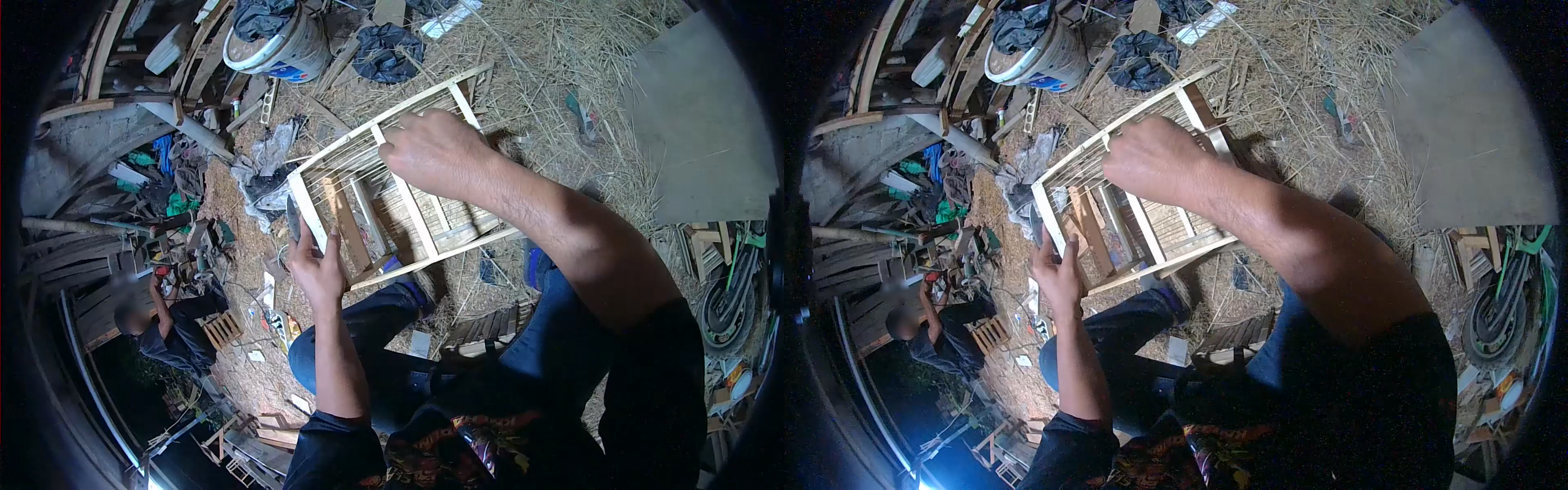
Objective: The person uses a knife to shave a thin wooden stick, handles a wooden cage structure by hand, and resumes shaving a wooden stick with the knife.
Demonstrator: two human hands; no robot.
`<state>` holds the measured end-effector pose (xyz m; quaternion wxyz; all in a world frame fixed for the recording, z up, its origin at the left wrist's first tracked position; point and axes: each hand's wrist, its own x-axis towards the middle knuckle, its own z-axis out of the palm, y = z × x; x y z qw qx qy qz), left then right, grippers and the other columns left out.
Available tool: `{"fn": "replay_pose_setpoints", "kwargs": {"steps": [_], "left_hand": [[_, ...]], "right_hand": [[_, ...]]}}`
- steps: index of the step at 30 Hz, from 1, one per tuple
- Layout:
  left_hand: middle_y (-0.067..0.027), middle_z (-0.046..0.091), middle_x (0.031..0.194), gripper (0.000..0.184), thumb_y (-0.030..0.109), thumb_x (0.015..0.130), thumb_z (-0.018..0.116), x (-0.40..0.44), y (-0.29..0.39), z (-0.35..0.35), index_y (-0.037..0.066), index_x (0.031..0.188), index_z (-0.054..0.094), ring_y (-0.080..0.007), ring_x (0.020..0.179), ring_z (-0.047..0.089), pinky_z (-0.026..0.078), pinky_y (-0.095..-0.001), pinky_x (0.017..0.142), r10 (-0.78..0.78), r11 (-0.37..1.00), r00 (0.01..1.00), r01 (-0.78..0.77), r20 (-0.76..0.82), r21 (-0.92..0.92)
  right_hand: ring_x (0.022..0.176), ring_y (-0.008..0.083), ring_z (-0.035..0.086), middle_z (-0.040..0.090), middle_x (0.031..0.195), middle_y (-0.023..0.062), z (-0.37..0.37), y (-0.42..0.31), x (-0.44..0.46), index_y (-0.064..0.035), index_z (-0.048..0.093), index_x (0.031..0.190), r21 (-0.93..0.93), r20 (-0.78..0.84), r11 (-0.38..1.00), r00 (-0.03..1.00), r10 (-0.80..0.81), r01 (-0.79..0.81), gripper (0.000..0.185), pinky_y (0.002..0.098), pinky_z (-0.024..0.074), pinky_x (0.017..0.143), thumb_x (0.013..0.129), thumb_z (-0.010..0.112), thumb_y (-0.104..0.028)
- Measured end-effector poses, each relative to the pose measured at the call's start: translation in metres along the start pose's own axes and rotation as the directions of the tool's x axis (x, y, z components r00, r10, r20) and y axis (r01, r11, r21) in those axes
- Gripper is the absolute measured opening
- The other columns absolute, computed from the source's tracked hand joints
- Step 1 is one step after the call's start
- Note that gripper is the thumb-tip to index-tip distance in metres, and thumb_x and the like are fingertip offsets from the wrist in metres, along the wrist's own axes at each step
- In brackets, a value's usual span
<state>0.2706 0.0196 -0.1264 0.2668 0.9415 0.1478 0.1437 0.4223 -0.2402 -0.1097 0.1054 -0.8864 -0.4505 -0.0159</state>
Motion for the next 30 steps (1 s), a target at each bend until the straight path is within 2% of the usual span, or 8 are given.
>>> {"fn": "replay_pose_setpoints", "kwargs": {"steps": [5,7,9,13,15,18,25,30], "left_hand": [[-0.0123,0.06,0.091,0.061,0.016,0.085,0.079,0.001,-0.001,-0.003,0.0,0.142,0.061,-0.0179,0.071,0.054,0.047,-0.0324,0.065,-0.102,0.993,0.994,0.1,0.04,0.062],[-0.0129,0.06,0.092,0.062,0.016,0.085,0.079,0.001,-0.003,-0.004,0.0,0.142,0.061,-0.0187,0.071,0.055,0.048,-0.0329,0.066,-0.14,0.989,0.989,0.136,0.049,0.064],[-0.0062,0.065,0.094,0.058,0.015,0.09,0.077,0.001,-0.014,-0.001,-0.003,0.142,0.06,-0.01,0.077,0.057,0.048,-0.0258,0.067,-0.098,0.994,0.994,0.095,0.058,0.051],[-0.0067,0.065,0.095,0.058,0.014,0.09,0.077,-0.001,-0.015,0.002,-0.002,0.143,0.06,-0.011,0.077,0.058,0.048,-0.0265,0.068,-0.077,0.996,0.997,0.077,0.024,-0.032],[-0.0147,0.062,0.096,0.062,0.016,0.084,0.079,-0.001,-0.007,-0.001,0.0,0.142,0.062,-0.021,0.076,0.06,0.05,-0.0346,0.068,-0.097,0.995,0.995,0.096,0.019,0.038],[-0.0148,0.062,0.096,0.061,0.016,0.085,0.078,0.0,-0.005,-0.002,0.0,0.142,0.062,-0.0209,0.076,0.06,0.051,-0.0352,0.068,-0.088,0.996,0.996,0.087,0.03,0.032],[-0.017,0.063,0.1,0.06,0.019,0.086,0.08,0.001,-0.001,-0.003,-0.002,0.14,0.063,-0.0251,0.081,0.065,0.053,-0.0352,0.07,-0.093,0.995,0.995,0.093,0.026,0.028],[-0.0084,0.06,0.091,0.059,0.016,0.088,0.079,0.001,-0.003,-0.002,0.0,0.142,0.061,-0.0147,0.076,0.057,0.047,-0.0295,0.066,-0.056,0.998,0.998,0.055,0.008,0.041]], "right_hand": [[0.094,0.0184,0.072,0.074,0.091,0.0079,-0.009,0.008,-0.005,-0.007,0.077,0.089,-0.044,0.03,0.997,0.997,0.067,-0.066,0.007,0.0343,0.0626,0.073,0.084,0.075,-0.011],[0.083,0.0237,0.076,0.076,0.081,0.0088,-0.001,0.011,-0.008,-0.0072,0.079,0.081,-0.049,-0.138,0.999,0.99,0.014,-0.021,0.009,0.0381,0.0621,0.069,0.083,0.074,-0.014],[0.084,0.0239,0.076,0.076,0.082,0.0098,0.003,0.009,-0.006,-0.0064,0.079,0.081,-0.047,-0.107,0.999,0.994,0.02,-0.025,0.008,0.0385,0.0625,0.068,0.082,0.074,-0.013],[0.084,0.0239,0.076,0.076,0.083,0.0106,0.005,0.0,0.001,-0.0058,0.078,0.082,-0.035,-0.097,0.999,0.995,0.012,-0.015,0.007,0.0378,0.063,0.068,0.084,0.073,-0.011],[0.095,0.0193,0.072,0.074,0.094,0.0084,-0.004,-0.002,0.0,-0.0046,0.076,0.093,-0.028,0.011,0.998,0.998,0.056,-0.055,0.008,0.0333,0.0625,0.078,0.087,0.073,-0.01],[0.082,0.0239,0.076,0.076,0.081,0.0107,0.0,0.012,-0.007,-0.0065,0.078,0.084,-0.066,-0.145,0.998,0.989,0.011,-0.021,0.007,0.0365,0.0635,0.068,0.086,0.073,-0.009],[0.079,0.0237,0.075,0.075,0.084,0.0108,0.008,0.004,-0.002,-0.0071,0.078,0.087,-0.076,-0.116,0.997,0.993,-0.016,0.007,0.008,0.0369,0.0633,0.067,0.087,0.07,-0.009],[0.084,0.0237,0.075,0.076,0.088,0.0098,-0.004,0.005,-0.006,-0.0063,0.078,0.09,-0.075,-0.12,0.997,0.993,0.006,-0.015,0.008,0.0358,0.063,0.07,0.086,0.071,-0.008]]}}
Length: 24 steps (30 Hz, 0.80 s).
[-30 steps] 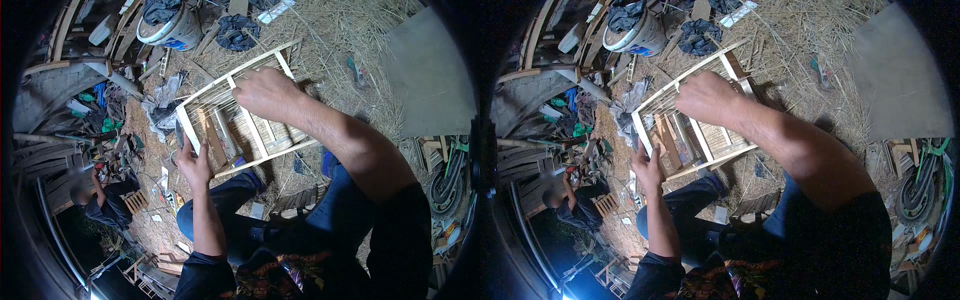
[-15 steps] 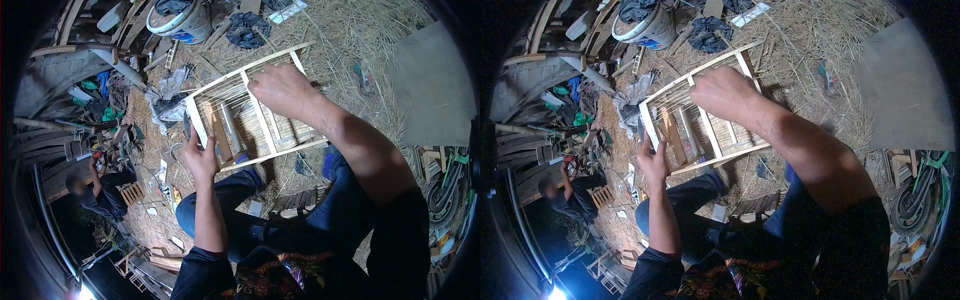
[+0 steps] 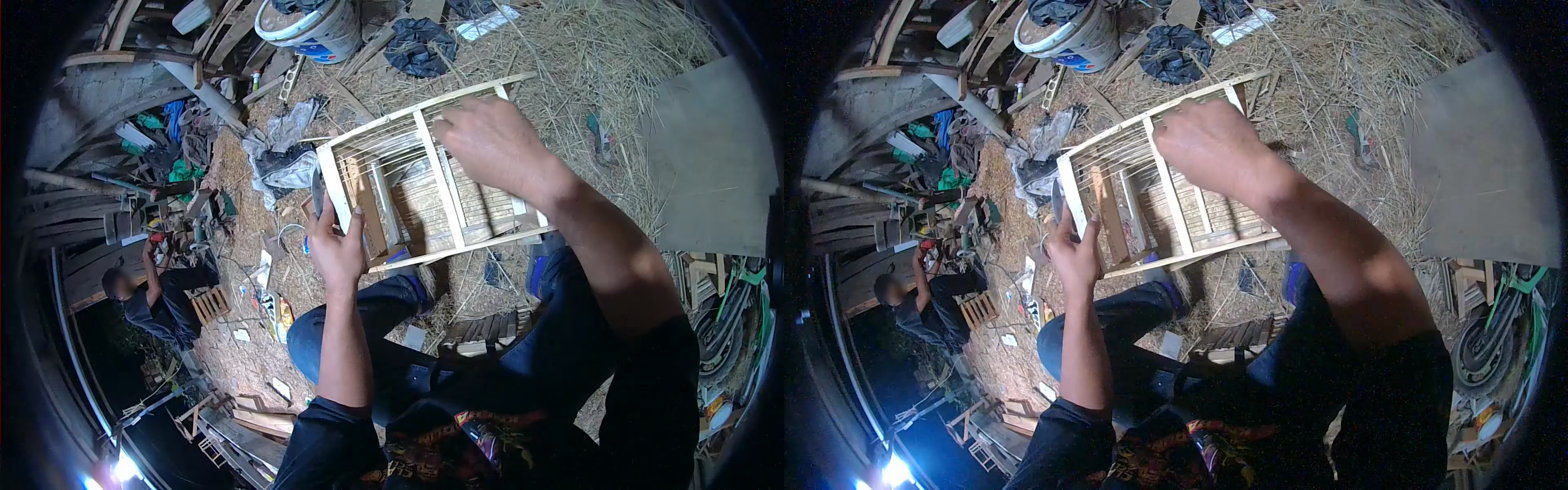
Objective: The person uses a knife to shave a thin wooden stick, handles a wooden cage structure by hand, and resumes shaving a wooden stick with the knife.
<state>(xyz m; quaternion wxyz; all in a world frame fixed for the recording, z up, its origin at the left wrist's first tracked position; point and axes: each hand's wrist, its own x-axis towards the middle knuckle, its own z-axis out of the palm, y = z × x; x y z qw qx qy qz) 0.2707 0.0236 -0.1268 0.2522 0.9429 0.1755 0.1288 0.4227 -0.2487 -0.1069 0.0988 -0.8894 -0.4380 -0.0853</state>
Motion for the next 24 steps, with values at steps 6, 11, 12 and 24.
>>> {"fn": "replay_pose_setpoints", "kwargs": {"steps": [6,11,12,24], "left_hand": [[-0.0085,0.06,0.09,0.059,0.017,0.087,0.079,-0.001,0.013,-0.005,-0.002,0.14,0.062,-0.0151,0.074,0.056,0.047,-0.0307,0.067,-0.05,0.999,0.998,0.051,0.029,-0.019],[-0.0196,0.066,0.103,0.057,0.018,0.087,0.08,-0.001,0.008,-0.004,-0.002,0.137,0.064,-0.0272,0.085,0.07,0.056,-0.0371,0.074,-0.047,0.999,0.999,0.047,0.02,-0.018],[-0.0194,0.066,0.102,0.057,0.018,0.087,0.08,-0.001,0.007,-0.004,-0.002,0.138,0.064,-0.0273,0.086,0.071,0.056,-0.037,0.075,-0.058,0.998,0.998,0.058,0.024,0.011],[-0.0179,0.065,0.101,0.058,0.02,0.087,0.08,-0.001,-0.001,0.0,-0.002,0.138,0.064,-0.0251,0.085,0.069,0.055,-0.0363,0.075,-0.099,0.988,0.994,0.104,0.049,-0.112]], "right_hand": [[0.088,0.023,0.075,0.076,0.093,0.0096,0.002,-0.006,0.0,-0.0048,0.077,0.089,0.026,0.045,1.0,0.999,-0.005,0.004,0.008,0.0347,0.0626,0.072,0.085,0.071,-0.007],[0.088,0.0202,0.074,0.075,0.088,0.0083,0.001,-0.004,0.0,-0.0039,0.076,0.093,-0.005,-0.024,1.0,1.0,0.008,-0.009,0.009,0.0335,0.063,0.071,0.089,0.071,-0.009],[0.088,0.0202,0.074,0.075,0.088,0.0083,0.002,-0.005,0.001,-0.0039,0.076,0.093,-0.005,-0.024,1.0,1.0,0.007,-0.007,0.009,0.0335,0.063,0.071,0.089,0.071,-0.009],[0.086,0.0237,0.074,0.074,0.09,0.0115,0.006,0.005,-0.001,-0.0026,0.077,0.09,0.016,-0.002,0.999,0.999,0.042,-0.042,0.008,0.0368,0.0632,0.075,0.086,0.071,-0.004]]}}
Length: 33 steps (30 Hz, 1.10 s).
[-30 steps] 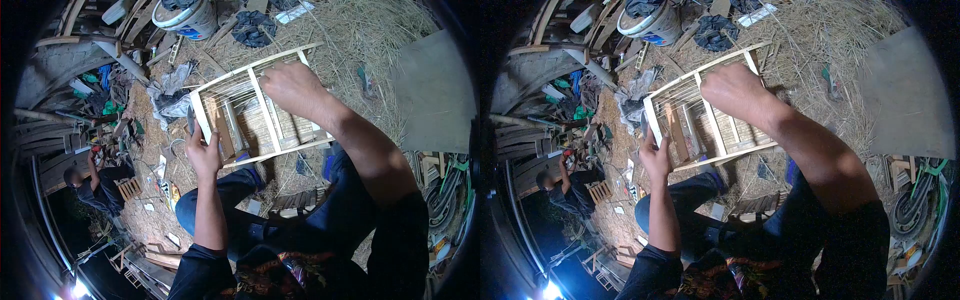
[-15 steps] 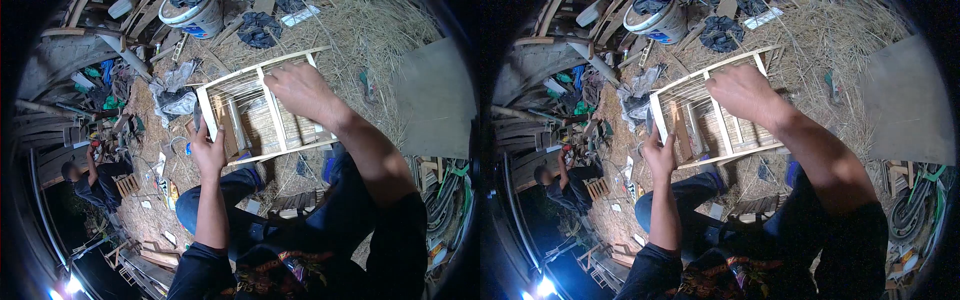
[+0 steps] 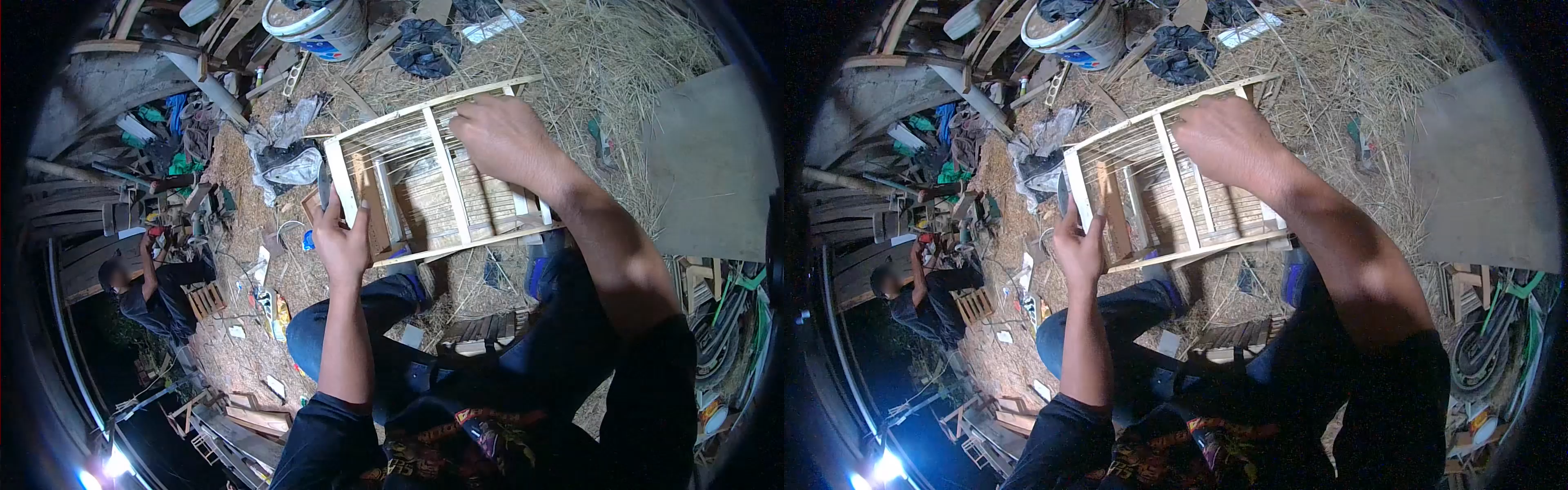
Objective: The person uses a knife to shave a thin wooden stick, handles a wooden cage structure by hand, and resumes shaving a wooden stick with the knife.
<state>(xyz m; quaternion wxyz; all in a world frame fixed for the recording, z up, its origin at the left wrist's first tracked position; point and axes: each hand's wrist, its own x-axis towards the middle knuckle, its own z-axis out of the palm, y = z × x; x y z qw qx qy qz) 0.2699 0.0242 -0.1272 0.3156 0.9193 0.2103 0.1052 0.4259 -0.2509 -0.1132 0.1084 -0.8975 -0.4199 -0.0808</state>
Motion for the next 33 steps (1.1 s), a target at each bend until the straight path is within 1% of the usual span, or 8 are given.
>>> {"fn": "replay_pose_setpoints", "kwargs": {"steps": [4,7,9,14,17,20,28,33], "left_hand": [[-0.0172,0.065,0.099,0.058,0.02,0.087,0.08,-0.001,0.002,-0.002,-0.002,0.138,0.064,-0.0248,0.083,0.068,0.054,-0.0358,0.072,0.068,0.994,0.997,-0.066,-0.02,0.082],[-0.0178,0.066,0.098,0.059,0.02,0.086,0.081,-0.002,0.011,-0.003,-0.002,0.138,0.064,-0.0257,0.084,0.069,0.055,-0.0366,0.074,-0.001,0.996,1.0,0.001,-0.003,0.09],[-0.018,0.066,0.098,0.059,0.02,0.086,0.081,-0.001,0.007,-0.002,-0.002,0.138,0.064,-0.026,0.084,0.07,0.055,-0.0366,0.074,0.012,0.996,1.0,-0.011,-0.006,0.087],[-0.0183,0.066,0.098,0.059,0.02,0.087,0.081,-0.001,0.004,-0.001,-0.003,0.138,0.064,-0.0257,0.085,0.07,0.056,-0.0364,0.074,0.015,0.998,1.0,-0.015,-0.003,0.062],[-0.0185,0.066,0.099,0.058,0.02,0.087,0.081,-0.002,0.007,-0.001,-0.003,0.138,0.063,-0.0251,0.087,0.07,0.056,-0.0362,0.075,0.024,0.999,1.0,-0.024,-0.007,0.044],[-0.0187,0.066,0.101,0.058,0.019,0.087,0.081,-0.002,0.008,-0.001,-0.004,0.138,0.063,-0.0245,0.087,0.071,0.056,-0.0357,0.075,0.022,0.999,1.0,-0.021,-0.006,0.036],[-0.0153,0.064,0.099,0.057,0.018,0.087,0.081,-0.001,0.003,0.0,0.0,0.139,0.064,-0.0195,0.076,0.066,0.053,-0.0331,0.066,-0.014,0.998,1.0,0.014,0.004,0.054],[-0.0149,0.063,0.099,0.057,0.017,0.087,0.08,-0.002,0.006,-0.001,0.001,0.139,0.064,-0.0207,0.075,0.065,0.052,-0.0331,0.066,0.023,0.998,1.0,-0.022,-0.015,0.059]], "right_hand": [[0.085,0.0237,0.074,0.074,0.088,0.0116,0.005,-0.001,0.001,-0.0022,0.077,0.087,0.012,-0.008,1.0,1.0,0.009,-0.009,0.008,0.0374,0.0631,0.074,0.083,0.071,-0.002],[0.083,0.0236,0.075,0.074,0.087,0.0117,0.007,0.0,0.005,-0.0022,0.077,0.086,0.024,0.037,0.999,0.998,0.04,-0.041,0.007,0.0373,0.0631,0.075,0.083,0.071,-0.002],[0.081,0.0237,0.075,0.074,0.087,0.0117,0.006,0.002,0.005,-0.0022,0.077,0.085,0.029,0.082,0.997,0.995,0.065,-0.067,0.006,0.0373,0.0631,0.075,0.083,0.071,-0.002],[0.085,0.0224,0.074,0.074,0.087,0.0095,0.002,0.002,0.001,-0.0037,0.077,0.085,-0.039,-0.064,0.996,0.995,-0.077,0.075,0.005,0.0352,0.0629,0.074,0.083,0.073,-0.005],[0.086,0.0216,0.074,0.074,0.087,0.0082,0.006,0.0,0.002,-0.0043,0.077,0.086,-0.056,-0.091,0.996,0.993,-0.074,0.069,0.005,0.034,0.0628,0.075,0.084,0.073,-0.007],[0.085,0.0199,0.074,0.074,0.086,0.0073,0.005,-0.002,0.003,-0.0045,0.077,0.087,-0.059,-0.038,0.997,0.997,-0.061,0.059,0.005,0.0336,0.063,0.073,0.085,0.073,-0.008],[0.084,0.0168,0.073,0.073,0.084,0.0061,0.015,-0.009,0.006,-0.0055,0.076,0.085,-0.072,-0.066,0.993,0.993,-0.095,0.09,0.004,0.0317,0.0629,0.069,0.086,0.074,-0.009],[0.083,0.0163,0.072,0.073,0.084,0.0055,0.017,-0.009,0.006,-0.0057,0.076,0.083,-0.083,-0.072,0.992,0.992,-0.103,0.097,0.005,0.0314,0.0629,0.07,0.086,0.074,-0.009]]}}
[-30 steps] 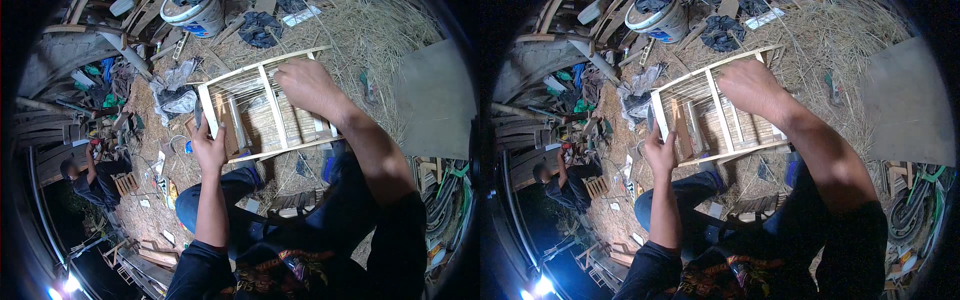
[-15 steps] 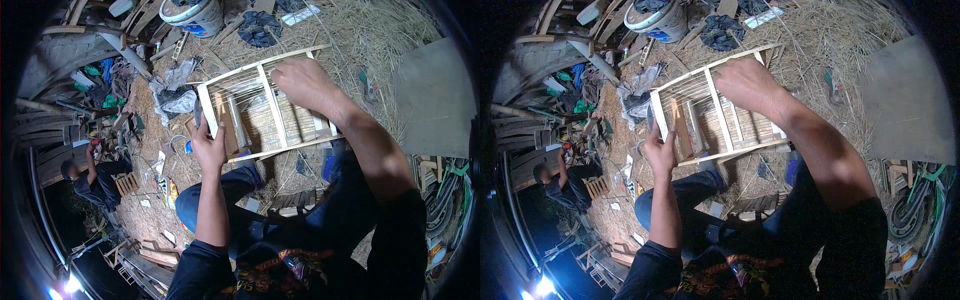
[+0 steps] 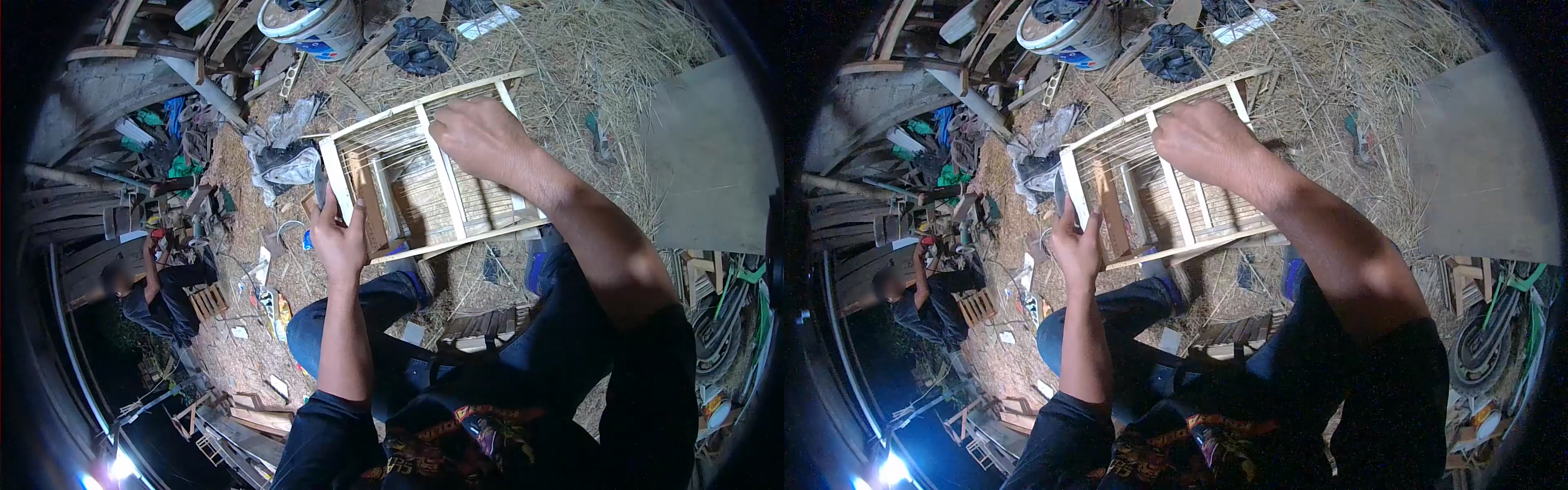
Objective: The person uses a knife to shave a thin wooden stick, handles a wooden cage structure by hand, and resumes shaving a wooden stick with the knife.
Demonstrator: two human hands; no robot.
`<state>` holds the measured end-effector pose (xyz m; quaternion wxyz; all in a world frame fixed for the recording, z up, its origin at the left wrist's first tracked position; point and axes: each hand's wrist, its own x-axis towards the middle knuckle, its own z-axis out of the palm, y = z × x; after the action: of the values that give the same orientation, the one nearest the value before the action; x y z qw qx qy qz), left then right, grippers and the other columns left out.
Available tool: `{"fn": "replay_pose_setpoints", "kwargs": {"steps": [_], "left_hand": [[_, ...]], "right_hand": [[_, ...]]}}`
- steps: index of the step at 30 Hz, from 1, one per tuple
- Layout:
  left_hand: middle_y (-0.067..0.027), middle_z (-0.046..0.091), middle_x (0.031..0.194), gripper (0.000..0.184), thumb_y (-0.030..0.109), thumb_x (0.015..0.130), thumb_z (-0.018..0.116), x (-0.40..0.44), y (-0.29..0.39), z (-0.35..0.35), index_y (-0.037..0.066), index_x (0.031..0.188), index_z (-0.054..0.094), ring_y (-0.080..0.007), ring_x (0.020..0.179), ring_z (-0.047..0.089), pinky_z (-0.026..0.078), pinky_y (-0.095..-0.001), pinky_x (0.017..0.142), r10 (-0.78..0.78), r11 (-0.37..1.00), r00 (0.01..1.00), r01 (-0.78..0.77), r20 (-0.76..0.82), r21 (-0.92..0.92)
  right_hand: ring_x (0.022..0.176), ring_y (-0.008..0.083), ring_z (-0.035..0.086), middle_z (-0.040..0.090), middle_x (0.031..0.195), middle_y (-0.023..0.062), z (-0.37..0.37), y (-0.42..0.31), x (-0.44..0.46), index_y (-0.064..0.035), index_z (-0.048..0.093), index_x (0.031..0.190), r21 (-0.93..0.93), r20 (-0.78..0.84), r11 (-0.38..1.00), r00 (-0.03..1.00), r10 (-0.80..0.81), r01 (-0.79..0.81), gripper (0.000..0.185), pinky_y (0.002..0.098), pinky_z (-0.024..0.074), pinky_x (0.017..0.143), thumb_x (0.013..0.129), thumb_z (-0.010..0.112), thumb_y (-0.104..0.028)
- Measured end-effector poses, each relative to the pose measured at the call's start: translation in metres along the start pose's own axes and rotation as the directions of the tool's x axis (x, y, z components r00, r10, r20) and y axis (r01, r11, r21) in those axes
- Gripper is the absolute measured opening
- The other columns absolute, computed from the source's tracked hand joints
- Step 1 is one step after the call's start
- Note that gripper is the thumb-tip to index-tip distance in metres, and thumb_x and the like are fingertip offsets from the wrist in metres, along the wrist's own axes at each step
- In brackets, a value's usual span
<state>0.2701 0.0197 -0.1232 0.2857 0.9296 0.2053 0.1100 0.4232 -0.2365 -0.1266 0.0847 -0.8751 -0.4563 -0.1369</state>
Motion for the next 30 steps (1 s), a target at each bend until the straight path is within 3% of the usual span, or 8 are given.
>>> {"fn": "replay_pose_setpoints", "kwargs": {"steps": [12,14,17,20,24,26,28,30], "left_hand": [[-0.015,0.063,0.095,0.059,0.014,0.087,0.077,0.002,-0.008,0.002,0.003,0.142,0.062,-0.0217,0.078,0.064,0.053,-0.0358,0.071,0.008,1.0,1.0,-0.008,0.005,-0.007],[-0.015,0.064,0.095,0.058,0.014,0.086,0.077,0.001,-0.012,0.0,0.003,0.141,0.063,-0.021,0.076,0.064,0.053,-0.0354,0.069,0.015,1.0,1.0,-0.015,-0.009,-0.019],[-0.0156,0.067,0.097,0.057,0.013,0.084,0.079,0.007,-0.022,-0.006,0.001,0.138,0.065,-0.0184,0.072,0.064,0.052,-0.0329,0.064,-0.064,0.996,0.998,0.063,0.001,-0.069],[-0.0157,0.067,0.096,0.057,0.014,0.085,0.079,0.008,-0.013,-0.011,0.003,0.139,0.065,-0.0192,0.076,0.066,0.053,-0.0335,0.066,-0.003,1.0,1.0,0.003,0.014,-0.011],[-0.0156,0.067,0.095,0.058,0.015,0.085,0.079,0.012,-0.016,-0.009,0.004,0.14,0.064,-0.0198,0.077,0.067,0.054,-0.0339,0.068,0.032,0.999,0.999,-0.031,0.011,-0.018],[-0.0112,0.062,0.094,0.063,0.018,0.084,0.079,0.01,-0.008,-0.012,0.002,0.142,0.062,-0.0152,0.073,0.059,0.05,-0.0324,0.068,0.029,0.999,0.998,-0.028,0.061,-0.02],[-0.0132,0.063,0.092,0.063,0.02,0.083,0.079,0.01,-0.009,-0.009,0.005,0.142,0.062,-0.0184,0.075,0.062,0.051,-0.0341,0.07,0.068,0.995,0.997,-0.065,0.032,-0.071],[-0.0208,0.071,0.105,0.059,0.021,0.086,0.078,0.01,-0.015,-0.007,0.009,0.142,0.063,-0.0326,0.092,0.072,0.056,-0.0413,0.083,0.092,0.991,0.995,-0.094,0.024,0.092]], "right_hand": [[0.086,0.0195,0.073,0.074,0.086,0.0091,-0.005,0.007,-0.011,-0.0055,0.076,0.082,0.054,0.047,0.998,0.999,0.025,-0.028,0.008,0.0367,0.0634,0.076,0.086,0.07,-0.004],[0.086,0.0194,0.073,0.074,0.088,0.0096,-0.007,0.019,-0.021,-0.0051,0.077,0.085,-0.033,0.025,0.988,0.988,0.152,-0.151,0.008,0.0368,0.0633,0.077,0.088,0.069,-0.004],[0.088,0.019,0.072,0.074,0.09,0.0085,-0.028,0.016,-0.033,-0.0051,0.076,0.09,-0.049,0.049,0.99,0.989,0.138,-0.135,0.008,0.0345,0.0625,0.079,0.089,0.068,-0.004],[0.092,0.0202,0.071,0.075,0.093,0.0071,-0.036,0.021,-0.039,-0.0051,0.076,0.092,-0.067,0.085,0.988,0.986,0.143,-0.137,0.009,0.0334,0.0615,0.08,0.087,0.07,-0.006],[0.102,0.0225,0.069,0.075,0.095,0.0058,-0.054,0.038,-0.045,-0.007,0.077,0.093,-0.01,0.113,0.96,0.954,0.279,-0.279,0.009,0.0386,0.0602,0.084,0.086,0.073,-0.011],[0.101,0.0233,0.069,0.075,0.096,0.0054,-0.062,0.042,-0.046,-0.0095,0.077,0.092,0.045,0.221,0.949,0.93,0.295,-0.312,0.01,0.0405,0.0597,0.086,0.083,0.073,-0.011],[0.101,0.0238,0.069,0.075,0.095,0.0051,-0.073,0.043,-0.047,-0.0103,0.078,0.092,0.049,0.253,0.942,0.917,0.309,-0.331,0.011,0.0409,0.0595,0.086,0.082,0.074,-0.011],[0.101,0.0244,0.069,0.075,0.095,0.0048,-0.077,0.045,-0.048,-0.0111,0.078,0.092,0.052,0.285,0.937,0.905,0.316,-0.344,0.011,0.0413,0.0593,0.086,0.081,0.074,-0.012]]}}
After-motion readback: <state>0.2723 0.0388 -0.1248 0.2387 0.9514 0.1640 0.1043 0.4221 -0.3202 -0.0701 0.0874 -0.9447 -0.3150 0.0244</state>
